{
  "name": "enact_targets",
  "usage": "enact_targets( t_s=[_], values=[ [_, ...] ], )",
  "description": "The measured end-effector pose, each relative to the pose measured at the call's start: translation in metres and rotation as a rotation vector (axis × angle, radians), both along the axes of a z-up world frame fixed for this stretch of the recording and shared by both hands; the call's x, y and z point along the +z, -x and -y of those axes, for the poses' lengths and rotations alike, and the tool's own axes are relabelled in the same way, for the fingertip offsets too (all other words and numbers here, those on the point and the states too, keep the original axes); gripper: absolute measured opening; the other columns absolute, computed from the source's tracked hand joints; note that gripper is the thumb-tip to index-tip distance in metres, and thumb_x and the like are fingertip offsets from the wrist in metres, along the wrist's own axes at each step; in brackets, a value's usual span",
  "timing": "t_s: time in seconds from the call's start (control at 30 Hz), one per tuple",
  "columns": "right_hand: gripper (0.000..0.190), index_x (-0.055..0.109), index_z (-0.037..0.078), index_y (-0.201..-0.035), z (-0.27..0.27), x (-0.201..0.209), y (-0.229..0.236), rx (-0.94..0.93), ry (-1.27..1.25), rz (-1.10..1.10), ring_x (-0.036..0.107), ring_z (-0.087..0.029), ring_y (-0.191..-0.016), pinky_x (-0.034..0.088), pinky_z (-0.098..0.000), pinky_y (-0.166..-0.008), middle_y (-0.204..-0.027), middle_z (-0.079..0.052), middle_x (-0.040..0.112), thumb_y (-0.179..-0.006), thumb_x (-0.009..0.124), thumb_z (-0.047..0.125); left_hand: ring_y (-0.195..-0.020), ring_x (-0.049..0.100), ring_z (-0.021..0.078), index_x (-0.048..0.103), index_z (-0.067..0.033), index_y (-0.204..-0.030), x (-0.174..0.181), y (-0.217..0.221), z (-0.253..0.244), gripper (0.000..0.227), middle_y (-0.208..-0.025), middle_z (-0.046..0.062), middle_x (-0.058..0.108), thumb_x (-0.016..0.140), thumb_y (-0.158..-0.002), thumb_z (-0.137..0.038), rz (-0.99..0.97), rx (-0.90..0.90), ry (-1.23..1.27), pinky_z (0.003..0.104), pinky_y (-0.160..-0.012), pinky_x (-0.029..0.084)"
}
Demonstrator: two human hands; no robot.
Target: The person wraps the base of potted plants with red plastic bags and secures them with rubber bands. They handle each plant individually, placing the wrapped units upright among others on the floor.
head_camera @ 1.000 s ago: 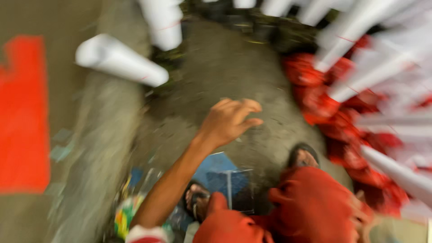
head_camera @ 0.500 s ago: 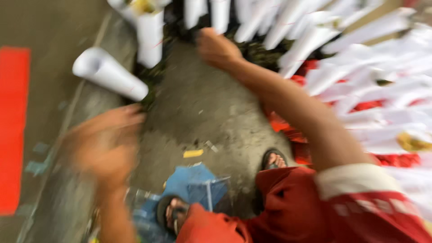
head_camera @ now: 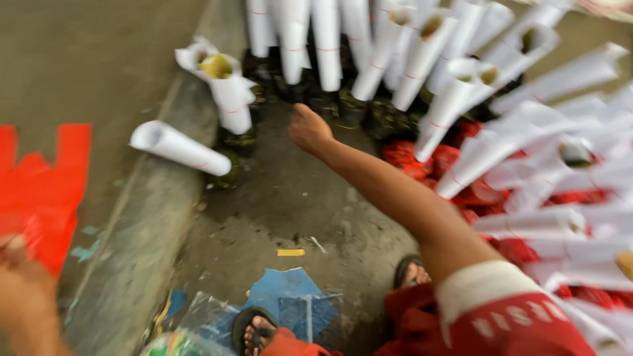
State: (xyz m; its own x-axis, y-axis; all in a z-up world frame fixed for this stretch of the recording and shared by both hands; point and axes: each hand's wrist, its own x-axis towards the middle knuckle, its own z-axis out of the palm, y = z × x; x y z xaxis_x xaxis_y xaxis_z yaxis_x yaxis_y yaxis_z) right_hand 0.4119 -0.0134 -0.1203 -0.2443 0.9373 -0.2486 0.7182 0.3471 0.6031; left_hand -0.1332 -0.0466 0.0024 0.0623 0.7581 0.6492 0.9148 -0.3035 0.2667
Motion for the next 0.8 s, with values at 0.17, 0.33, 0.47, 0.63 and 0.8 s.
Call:
enact_targets(
  t_s=[0.17, 0.33, 0.47, 0.63, 0.8],
  values=[
    [0.040, 0.059, 0.006, -0.136, 0.036, 0.057, 0.031, -0.084, 0.287, -0.408, 0.069, -0.034, -0.107, 0.031, -0.0565, -0.112, -0.116, -0.016, 0.072, -0.103, 0.048, 0.024, -0.092, 0.066, 0.0234, 0.068, 0.0001, -0.109, 0.013, 0.003, -0.007, 0.020, -0.102, 0.014, 0.069, 0.063, -0.113, -0.019, 0.259, -0.086, 0.018, 0.035, -0.086, 0.052],
    [0.029, 0.073, 0.011, -0.100, 0.064, 0.151, 0.093, -0.056, 0.470, -0.841, 0.069, -0.039, -0.092, 0.054, -0.0502, -0.078, -0.096, -0.014, 0.074, -0.093, 0.065, 0.038, -0.082, 0.060, 0.0126, 0.072, 0.0003, -0.108, 0.042, -0.025, -0.016, 0.023, -0.091, 0.006, 0.068, 0.070, -0.108, -0.023, 0.501, -0.147, 0.100, 0.031, -0.076, 0.051],
    [0.020, 0.068, 0.007, -0.105, 0.075, 0.192, 0.190, 0.383, 0.167, -1.435, 0.067, -0.037, -0.101, 0.054, -0.0457, -0.085, -0.105, -0.016, 0.071, -0.098, 0.064, 0.025, -0.084, 0.052, 0.0067, 0.069, 0.0001, -0.108, 0.048, -0.043, -0.024, 0.029, -0.089, -0.002, 0.063, 0.061, -0.108, -0.027, 0.837, -0.208, 0.250, 0.026, -0.078, 0.045],
    [0.029, 0.066, 0.006, -0.121, 0.038, 0.184, 0.292, -0.133, 0.763, -2.341, 0.063, -0.010, -0.096, 0.053, -0.0293, -0.083, -0.109, -0.002, 0.071, -0.100, 0.064, 0.026, -0.087, 0.049, 0.0064, 0.066, -0.0039, -0.108, 0.036, -0.084, -0.021, 0.029, -0.092, -0.004, 0.058, 0.057, -0.108, -0.032, 1.061, -0.146, 0.247, 0.025, -0.079, 0.044],
    [0.026, 0.070, 0.000, -0.091, 0.011, 0.172, 0.289, -0.158, 0.486, -2.329, 0.045, -0.006, -0.070, 0.040, -0.0271, -0.060, -0.078, 0.005, 0.058, -0.103, 0.065, 0.023, -0.084, 0.050, 0.0056, 0.060, -0.0073, -0.113, 0.027, -0.093, -0.021, 0.030, -0.093, -0.005, 0.058, 0.055, -0.105, -0.036, 0.988, -0.249, 0.266, 0.026, -0.075, 0.046]
  ],
)
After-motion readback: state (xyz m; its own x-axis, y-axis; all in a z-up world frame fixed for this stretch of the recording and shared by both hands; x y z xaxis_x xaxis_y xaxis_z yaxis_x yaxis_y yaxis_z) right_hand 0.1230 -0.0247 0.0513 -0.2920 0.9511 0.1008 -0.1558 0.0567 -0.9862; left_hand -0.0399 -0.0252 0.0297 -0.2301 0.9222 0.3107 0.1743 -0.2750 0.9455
